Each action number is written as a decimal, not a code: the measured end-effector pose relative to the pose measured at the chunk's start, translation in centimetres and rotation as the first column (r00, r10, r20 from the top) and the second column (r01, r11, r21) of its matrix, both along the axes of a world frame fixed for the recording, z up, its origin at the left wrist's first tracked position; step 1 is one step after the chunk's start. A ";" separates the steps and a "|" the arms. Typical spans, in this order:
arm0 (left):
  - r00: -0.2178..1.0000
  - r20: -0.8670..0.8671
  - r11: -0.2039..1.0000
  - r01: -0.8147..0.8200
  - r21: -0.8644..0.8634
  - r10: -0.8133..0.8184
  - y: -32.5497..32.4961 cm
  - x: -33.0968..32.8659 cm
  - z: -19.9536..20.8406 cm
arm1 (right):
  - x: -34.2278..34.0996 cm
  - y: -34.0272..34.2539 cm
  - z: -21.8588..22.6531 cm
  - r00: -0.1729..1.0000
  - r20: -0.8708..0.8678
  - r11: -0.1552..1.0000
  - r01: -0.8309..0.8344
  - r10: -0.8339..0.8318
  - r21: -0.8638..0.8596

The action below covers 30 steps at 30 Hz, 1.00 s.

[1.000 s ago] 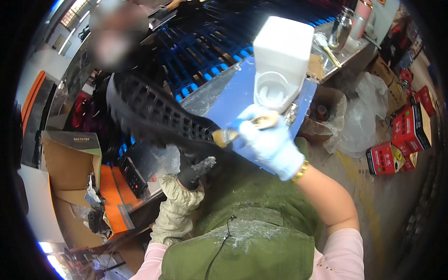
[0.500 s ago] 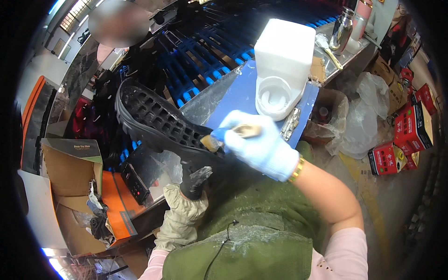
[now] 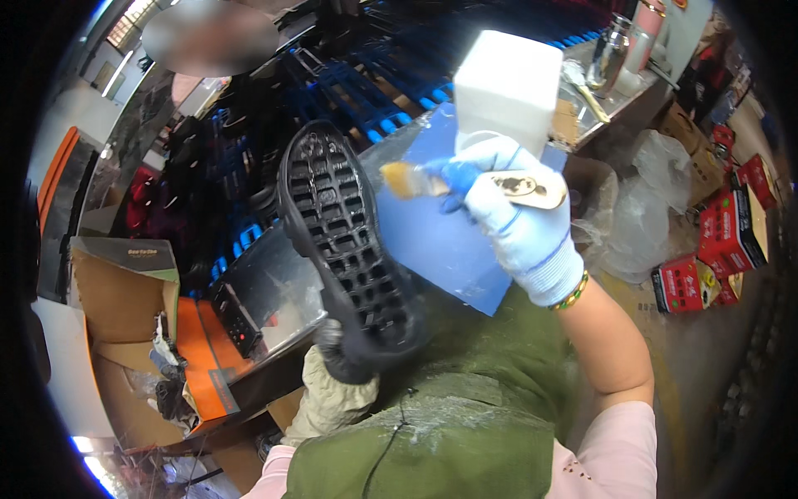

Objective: The person applies a white substance to the sole of a black shoe using a brush. They repeatedly dip the brush into a container and spread the substance across the tread. The person briefly uses a smartphone before resuming the application.

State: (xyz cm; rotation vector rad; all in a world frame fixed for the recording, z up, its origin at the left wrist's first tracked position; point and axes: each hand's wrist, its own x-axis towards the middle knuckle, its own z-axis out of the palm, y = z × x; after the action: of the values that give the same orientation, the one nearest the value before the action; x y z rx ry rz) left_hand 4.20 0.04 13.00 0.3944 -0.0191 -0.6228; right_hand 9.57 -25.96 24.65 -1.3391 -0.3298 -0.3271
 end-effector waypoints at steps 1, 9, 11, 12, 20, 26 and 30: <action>0.999 -0.046 1.000 0.011 0.022 -0.010 -0.8 -0.7 0.9 | 0.2 -1.3 0.5 0.994 0.028 0.990 0.110 -0.107 -0.088; 0.909 -0.329 0.955 -0.291 -0.059 0.257 -1.2 -5.5 0.2 | 2.4 -6.3 -2.2 0.972 -0.131 0.932 0.141 -0.194 -0.335; 0.942 -0.257 0.976 -0.215 0.036 0.217 -0.9 -5.9 0.6 | 0.9 -7.8 -2.2 0.947 -0.116 0.951 0.288 -0.300 -0.111; 0.944 -0.276 0.980 -0.196 -0.020 0.183 -0.8 -5.7 0.3 | 0.2 -8.3 -2.2 0.914 -0.148 0.906 0.332 -0.378 -0.264; 0.879 -0.441 0.869 -0.353 -0.346 0.181 -1.9 -6.3 -3.1 | -5.0 6.0 -4.8 0.875 -0.418 0.941 -0.318 0.244 -0.117; 0.893 -0.301 0.934 -0.271 0.231 0.334 -2.9 -5.6 2.6 | -6.5 5.8 -4.9 0.818 -0.560 0.991 -0.117 0.135 0.068; 0.993 0.113 0.929 -0.056 0.367 0.015 1.1 -5.9 -7.1 | -8.5 5.7 -2.9 0.611 -0.599 0.843 -0.482 0.518 0.237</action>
State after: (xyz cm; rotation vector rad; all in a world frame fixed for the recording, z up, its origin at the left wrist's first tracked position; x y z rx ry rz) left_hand -1.67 1.12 5.94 0.7936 0.0019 -0.5682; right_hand 1.04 -20.23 21.76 -1.1649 -0.0943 0.6091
